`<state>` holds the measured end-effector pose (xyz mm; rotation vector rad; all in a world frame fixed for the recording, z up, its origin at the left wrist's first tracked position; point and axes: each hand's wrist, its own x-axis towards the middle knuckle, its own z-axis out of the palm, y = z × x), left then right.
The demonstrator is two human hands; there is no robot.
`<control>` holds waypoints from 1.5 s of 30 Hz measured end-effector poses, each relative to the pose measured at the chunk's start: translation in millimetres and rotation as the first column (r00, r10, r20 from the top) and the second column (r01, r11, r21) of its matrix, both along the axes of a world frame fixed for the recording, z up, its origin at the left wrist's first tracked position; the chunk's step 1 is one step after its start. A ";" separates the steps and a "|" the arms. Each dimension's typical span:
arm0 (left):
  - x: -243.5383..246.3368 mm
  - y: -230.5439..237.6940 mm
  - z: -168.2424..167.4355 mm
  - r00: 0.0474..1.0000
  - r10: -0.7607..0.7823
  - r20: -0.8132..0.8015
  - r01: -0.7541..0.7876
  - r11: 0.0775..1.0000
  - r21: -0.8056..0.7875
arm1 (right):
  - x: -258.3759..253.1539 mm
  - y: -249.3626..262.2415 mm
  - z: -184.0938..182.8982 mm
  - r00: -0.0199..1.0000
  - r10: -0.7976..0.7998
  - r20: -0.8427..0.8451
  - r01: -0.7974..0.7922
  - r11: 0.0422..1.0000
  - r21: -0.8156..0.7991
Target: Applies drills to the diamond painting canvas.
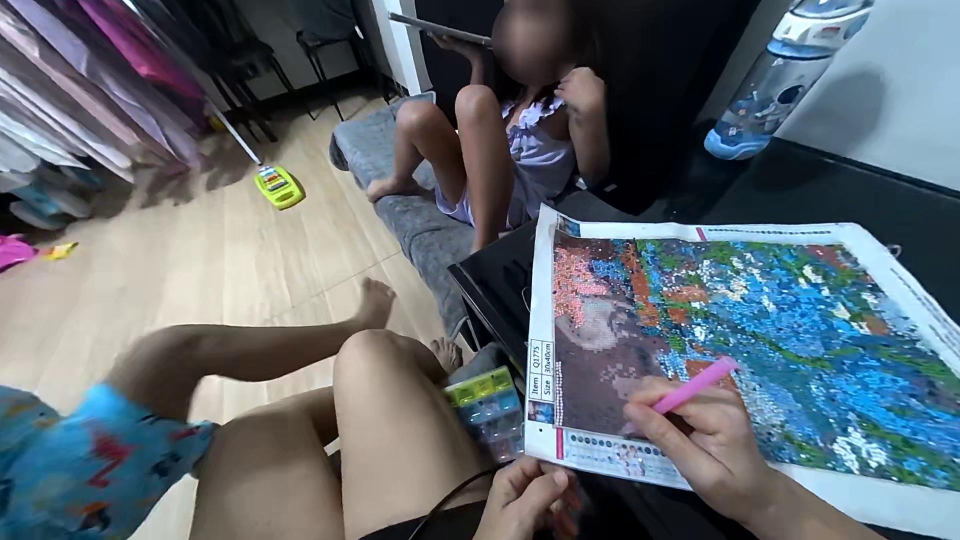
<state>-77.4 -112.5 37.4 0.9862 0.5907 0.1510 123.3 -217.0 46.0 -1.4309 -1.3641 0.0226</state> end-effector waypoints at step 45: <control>17.4 -5.9 12.9 0.999 0.039 0.002 -0.039 0.999 0.033 | 1.5 -0.3 2.8 0.989 0.133 0.059 -0.129 0.989 -0.070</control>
